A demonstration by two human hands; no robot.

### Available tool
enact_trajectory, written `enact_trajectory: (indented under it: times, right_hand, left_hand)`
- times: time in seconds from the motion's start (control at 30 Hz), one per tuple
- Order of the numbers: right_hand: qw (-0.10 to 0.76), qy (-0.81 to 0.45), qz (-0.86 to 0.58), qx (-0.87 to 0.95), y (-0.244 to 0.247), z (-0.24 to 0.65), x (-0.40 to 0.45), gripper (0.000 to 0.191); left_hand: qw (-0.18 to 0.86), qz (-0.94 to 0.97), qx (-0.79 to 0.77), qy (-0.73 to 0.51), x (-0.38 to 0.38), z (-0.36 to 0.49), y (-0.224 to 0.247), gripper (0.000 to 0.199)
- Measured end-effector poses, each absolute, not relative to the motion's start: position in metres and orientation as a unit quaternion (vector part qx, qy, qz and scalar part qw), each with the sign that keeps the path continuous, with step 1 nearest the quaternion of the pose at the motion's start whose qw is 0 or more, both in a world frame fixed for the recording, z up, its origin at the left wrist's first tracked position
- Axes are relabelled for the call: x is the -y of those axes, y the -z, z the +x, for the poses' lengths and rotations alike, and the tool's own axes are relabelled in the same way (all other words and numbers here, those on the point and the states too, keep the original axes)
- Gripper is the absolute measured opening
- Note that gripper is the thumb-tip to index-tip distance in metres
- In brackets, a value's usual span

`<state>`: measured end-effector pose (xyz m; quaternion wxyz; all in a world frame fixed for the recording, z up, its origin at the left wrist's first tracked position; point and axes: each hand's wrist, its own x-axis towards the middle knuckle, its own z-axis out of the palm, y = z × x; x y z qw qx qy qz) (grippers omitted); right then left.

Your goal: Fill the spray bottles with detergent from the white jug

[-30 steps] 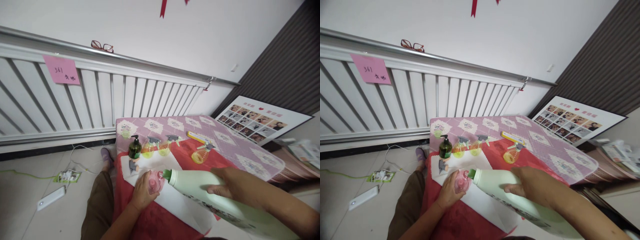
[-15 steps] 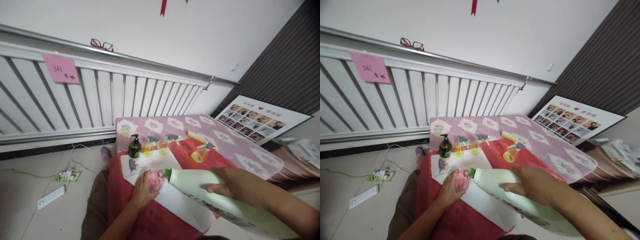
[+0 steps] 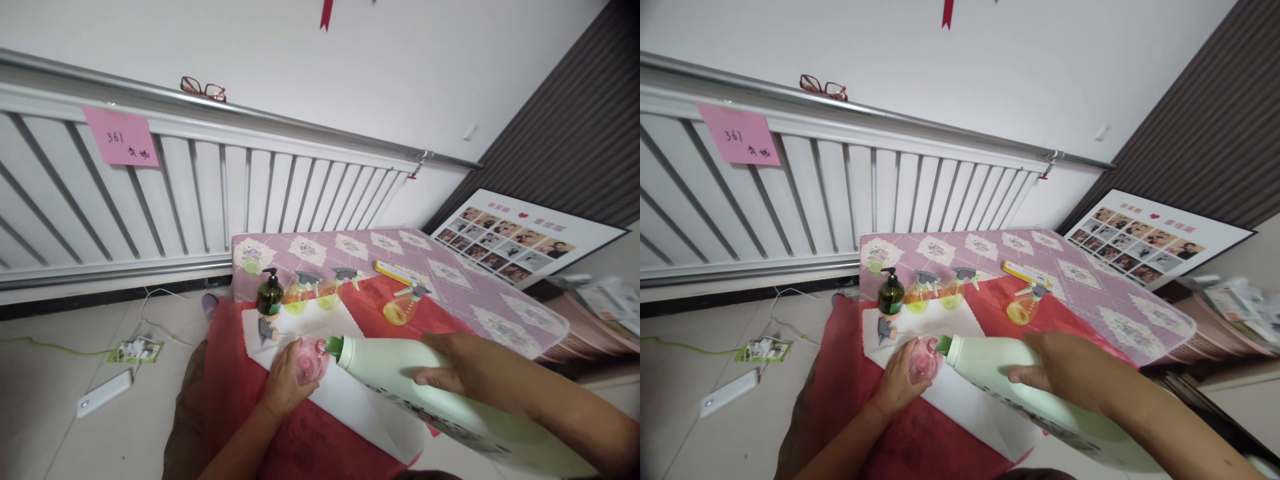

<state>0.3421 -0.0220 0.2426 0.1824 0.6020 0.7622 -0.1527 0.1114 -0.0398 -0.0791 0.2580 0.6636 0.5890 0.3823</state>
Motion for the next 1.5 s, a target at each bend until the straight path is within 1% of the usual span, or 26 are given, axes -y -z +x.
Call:
enact_trajectory:
  times: [0.33,0.77,0.97,1.2,1.5]
  right_hand:
    - [0.196,0.14,0.602,-0.762,-0.244,0.339,0.024,0.043]
    - [0.174,0.144,0.594,-0.772,-0.236,0.35,0.021,0.043]
    - [0.181,0.148,0.606,-0.76,-0.238,0.347,0.021,0.04]
    - [0.184,0.137,0.601,-0.766,-0.239,0.347,0.022,0.043]
    - [0.184,0.136,0.601,-0.766,-0.241,0.344,0.023,0.042]
  left_hand:
    - [0.257,0.667,-0.574,-0.4,0.04,0.111,0.082,0.091]
    - [0.268,0.663,-0.59,-0.376,0.04,0.111,0.076,0.089]
    - [0.27,0.663,-0.594,-0.368,0.04,0.111,0.078,0.091]
    - [0.261,0.665,-0.588,-0.379,0.039,0.111,0.08,0.09]
    - [0.259,0.669,-0.587,-0.375,0.04,0.111,0.079,0.091]
